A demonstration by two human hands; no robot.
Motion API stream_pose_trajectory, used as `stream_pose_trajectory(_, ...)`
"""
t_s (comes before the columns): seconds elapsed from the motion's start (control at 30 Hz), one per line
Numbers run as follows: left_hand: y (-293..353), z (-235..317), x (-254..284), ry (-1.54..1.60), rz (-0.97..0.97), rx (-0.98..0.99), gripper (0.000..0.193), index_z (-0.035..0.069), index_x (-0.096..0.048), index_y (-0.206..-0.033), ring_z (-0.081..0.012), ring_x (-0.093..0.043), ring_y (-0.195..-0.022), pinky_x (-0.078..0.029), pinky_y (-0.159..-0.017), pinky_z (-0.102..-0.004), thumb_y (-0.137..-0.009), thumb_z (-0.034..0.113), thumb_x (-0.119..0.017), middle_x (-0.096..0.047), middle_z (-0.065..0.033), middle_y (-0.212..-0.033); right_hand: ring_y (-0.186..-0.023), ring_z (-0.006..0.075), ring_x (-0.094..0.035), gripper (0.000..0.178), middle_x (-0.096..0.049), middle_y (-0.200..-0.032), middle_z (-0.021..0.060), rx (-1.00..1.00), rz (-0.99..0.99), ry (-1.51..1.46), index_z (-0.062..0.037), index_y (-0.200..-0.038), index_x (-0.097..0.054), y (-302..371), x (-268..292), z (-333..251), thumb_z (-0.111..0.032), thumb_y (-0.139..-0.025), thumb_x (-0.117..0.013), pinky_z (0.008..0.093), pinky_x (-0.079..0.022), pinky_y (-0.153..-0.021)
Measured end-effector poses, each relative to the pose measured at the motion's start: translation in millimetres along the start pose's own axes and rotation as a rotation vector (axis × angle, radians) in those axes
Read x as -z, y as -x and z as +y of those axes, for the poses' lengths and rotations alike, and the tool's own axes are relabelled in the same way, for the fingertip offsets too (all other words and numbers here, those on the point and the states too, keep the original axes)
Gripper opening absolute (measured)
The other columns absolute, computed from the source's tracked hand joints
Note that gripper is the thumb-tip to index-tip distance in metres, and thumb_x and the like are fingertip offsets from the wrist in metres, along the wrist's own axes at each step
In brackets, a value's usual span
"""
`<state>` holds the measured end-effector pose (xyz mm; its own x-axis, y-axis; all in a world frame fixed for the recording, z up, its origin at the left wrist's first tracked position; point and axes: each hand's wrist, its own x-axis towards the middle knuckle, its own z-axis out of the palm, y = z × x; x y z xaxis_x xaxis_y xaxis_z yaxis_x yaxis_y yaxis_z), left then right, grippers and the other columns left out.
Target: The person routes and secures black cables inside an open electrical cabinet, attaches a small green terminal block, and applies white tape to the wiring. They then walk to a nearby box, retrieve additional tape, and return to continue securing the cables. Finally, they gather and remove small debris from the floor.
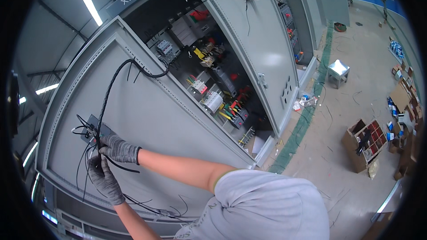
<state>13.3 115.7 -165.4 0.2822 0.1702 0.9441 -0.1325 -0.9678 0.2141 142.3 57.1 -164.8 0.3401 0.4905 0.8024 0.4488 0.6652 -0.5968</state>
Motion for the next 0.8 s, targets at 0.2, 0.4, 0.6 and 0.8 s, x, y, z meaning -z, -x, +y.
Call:
stream_pose_trajectory(0.2, 0, -7, 14, -0.425, -0.151, -0.089, 0.024, -0.002, -0.057, -0.112, -0.0232, -0.063, -0.089, -0.049, -0.080, -0.0331, -0.089, -0.002, -0.053, -0.065, -0.0155, -0.099, -0.086, 0.0289, -0.061, 0.023, -0.063, -0.090, 0.0182, -0.046, 0.004, -0.025, 0.0031, -0.099, -0.059, 0, -2, -5, -0.013, -0.083, -0.060, 0.0372, -0.048, -0.080)
stream_pose_trajectory(0.4, -9, 2, 22, -0.101, -0.249, 0.340, 0.016, -0.002, -0.058, -0.097, -0.0173, -0.051, -0.068, -0.045, -0.067, -0.0298, -0.094, 0.014, -0.054, -0.060, -0.0071, -0.077, -0.088, 0.0266, -0.062, 0.024, -0.064, -0.090, 0.0173, -0.023, -0.013, -0.057, 0.0016, -0.100, -0.062, 1, 4, 5, -0.013, -0.081, -0.062, 0.0349, -0.048, -0.082)
stream_pose_trajectory(0.6, 2, 2, 5, -0.475, -0.141, -0.029, 0.016, 0.000, -0.057, -0.091, -0.0268, -0.056, -0.067, -0.045, -0.063, -0.0358, -0.093, 0.015, -0.055, -0.060, -0.0139, -0.076, -0.074, 0.0182, -0.063, 0.018, -0.065, -0.077, 0.0108, -0.109, 0.029, -0.271, 0.0027, -0.091, -0.064, 5, 1, 9, -0.009, -0.079, -0.064, 0.0318, -0.051, -0.071)
stream_pose_trajectory(0.8, 1, 22, 5, -0.643, -0.150, 0.157, 0.014, 0.002, -0.058, -0.097, -0.0284, -0.061, -0.077, -0.047, -0.067, -0.0371, -0.094, 0.014, -0.053, -0.064, -0.0171, -0.089, -0.069, 0.0128, -0.060, 0.014, -0.062, -0.073, 0.0061, -0.207, 0.055, -0.430, 0.0023, -0.084, -0.063, 4, -11, 3, -0.011, -0.080, -0.066, 0.0285, -0.051, -0.065)
